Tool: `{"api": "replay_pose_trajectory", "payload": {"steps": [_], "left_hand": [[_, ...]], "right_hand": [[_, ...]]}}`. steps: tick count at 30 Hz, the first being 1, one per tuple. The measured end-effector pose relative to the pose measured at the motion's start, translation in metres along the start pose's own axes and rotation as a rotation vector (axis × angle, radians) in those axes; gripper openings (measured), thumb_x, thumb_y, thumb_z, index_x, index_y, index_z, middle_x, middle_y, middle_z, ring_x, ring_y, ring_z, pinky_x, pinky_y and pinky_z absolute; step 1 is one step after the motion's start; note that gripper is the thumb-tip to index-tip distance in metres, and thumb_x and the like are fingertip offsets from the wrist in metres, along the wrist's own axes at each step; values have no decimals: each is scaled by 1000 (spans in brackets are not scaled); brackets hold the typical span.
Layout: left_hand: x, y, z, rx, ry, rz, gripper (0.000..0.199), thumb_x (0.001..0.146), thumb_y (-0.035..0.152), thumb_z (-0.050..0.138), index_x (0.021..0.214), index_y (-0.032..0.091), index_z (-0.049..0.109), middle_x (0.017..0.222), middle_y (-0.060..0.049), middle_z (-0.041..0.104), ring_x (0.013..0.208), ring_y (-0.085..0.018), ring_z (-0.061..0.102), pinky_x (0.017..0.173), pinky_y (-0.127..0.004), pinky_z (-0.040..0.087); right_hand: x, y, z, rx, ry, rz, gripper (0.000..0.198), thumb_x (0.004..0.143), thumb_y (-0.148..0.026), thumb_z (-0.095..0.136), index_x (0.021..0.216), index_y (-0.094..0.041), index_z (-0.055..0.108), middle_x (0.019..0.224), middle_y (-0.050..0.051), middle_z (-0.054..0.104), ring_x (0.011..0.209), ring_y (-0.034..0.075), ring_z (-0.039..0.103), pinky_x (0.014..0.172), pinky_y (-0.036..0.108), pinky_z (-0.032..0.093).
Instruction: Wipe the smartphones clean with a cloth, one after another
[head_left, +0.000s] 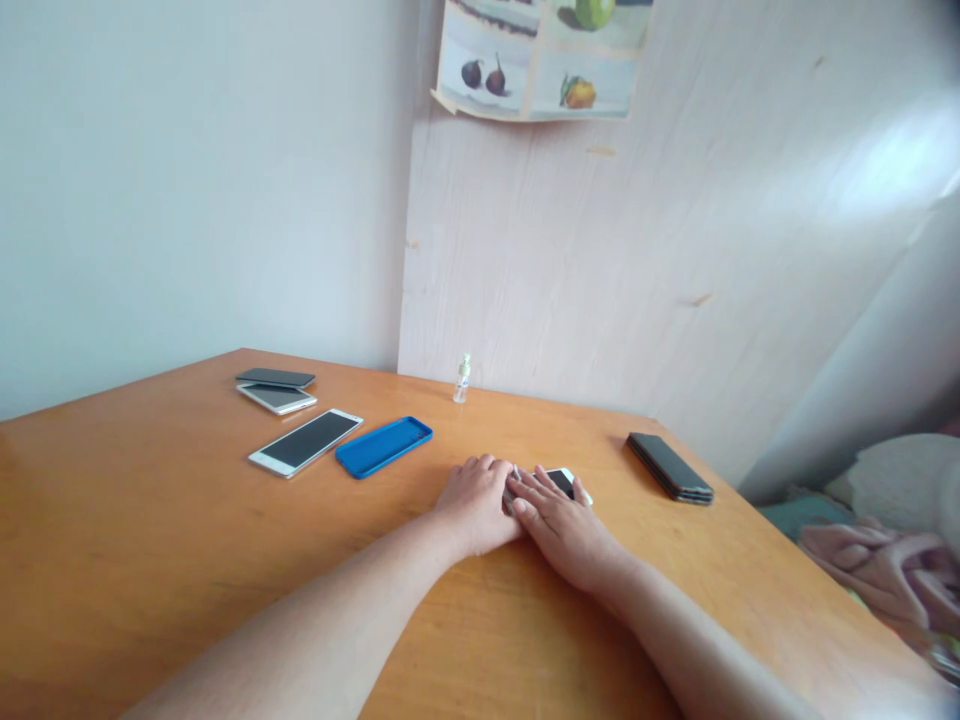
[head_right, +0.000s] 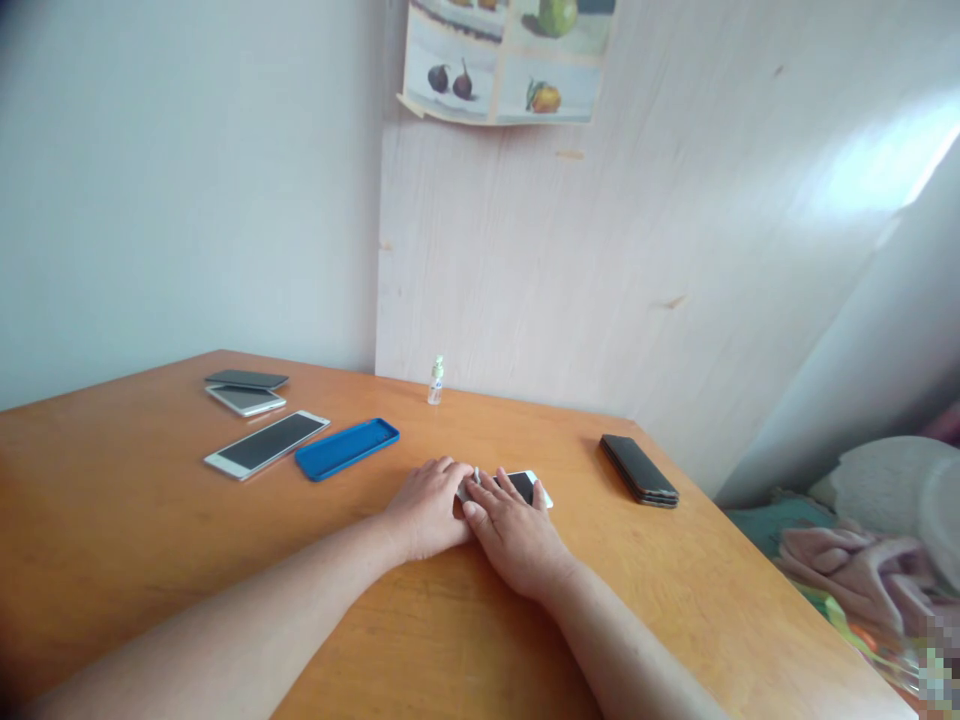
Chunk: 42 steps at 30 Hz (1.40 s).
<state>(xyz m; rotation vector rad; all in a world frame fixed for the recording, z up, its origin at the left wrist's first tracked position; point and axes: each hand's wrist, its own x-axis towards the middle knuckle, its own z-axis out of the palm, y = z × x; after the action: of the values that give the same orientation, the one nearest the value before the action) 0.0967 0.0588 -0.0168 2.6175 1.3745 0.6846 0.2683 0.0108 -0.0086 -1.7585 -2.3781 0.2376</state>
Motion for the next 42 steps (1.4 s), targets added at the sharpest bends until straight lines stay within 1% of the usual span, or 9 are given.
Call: {"api": "replay_pose_trajectory", "payload": {"steps": [2,8,15,17,22,24,31,38,42], "left_hand": [[0,0,0,8,-6,-1,38,77,47,61,108,24,59,106,-8,63,101,-28,59,87,-39,47],[2,-1,-1,27,-31,-8,43,69,53,68,100,23,63,104,-9,61,103,-30,58,86,-40,47],[0,-2,-1,-22,-28,-7,33,76,49,61,100,25,64,105,-9,61,100,-29,59,84,-41,47],[0,-1,-2,-25,-33,-18,34,76,50,61,99,25,64,106,-9,61,101,-30,59,84,-41,47],[1,0,-3,-18,-39,-25,40,70,54,66,96,24,65,106,-10,61,101,-31,58,85,-42,47],[1,0,-2,-33,-36,-21,42,69,55,67,96,24,65,106,-10,61,101,-31,58,85,-42,47],[0,-3,3,-70,-12,-17,41,71,58,63,94,24,64,107,-11,61,102,-32,58,85,-44,46],[1,-3,4,-66,-6,-15,46,69,59,65,95,23,65,105,-11,61,100,-32,58,87,-45,46],[1,-2,2,-70,-15,-26,52,68,67,63,95,22,64,107,-12,61,101,-33,58,86,-45,46]], "right_hand": [[1,3,0,-5,1,24,56,102,-54,14,151,-35,32,160,1,28,149,27,15,113,68,3],[7,37,-2,-121,43,348,57,102,-52,17,152,-30,32,160,5,28,149,31,14,108,75,9],[-5,-6,2,-16,6,15,57,101,-56,15,152,-35,31,160,2,27,149,25,16,115,65,3],[-4,-3,1,-26,1,35,57,101,-56,16,152,-35,31,159,2,28,149,25,15,114,67,3],[2,38,1,-139,45,327,57,101,-54,19,151,-31,33,158,6,30,148,29,18,110,74,8],[1,42,1,-157,60,362,58,101,-54,19,150,-29,35,158,7,31,148,29,19,109,74,9],[-11,0,-3,-43,-40,29,58,101,-56,19,151,-31,34,159,5,29,149,24,19,117,62,8],[-10,29,-3,-268,27,222,56,101,-47,26,145,-18,44,153,16,39,144,29,31,114,65,14],[-16,12,-4,-219,16,82,60,101,-50,26,145,-14,45,152,17,41,144,27,31,117,51,25]]}}
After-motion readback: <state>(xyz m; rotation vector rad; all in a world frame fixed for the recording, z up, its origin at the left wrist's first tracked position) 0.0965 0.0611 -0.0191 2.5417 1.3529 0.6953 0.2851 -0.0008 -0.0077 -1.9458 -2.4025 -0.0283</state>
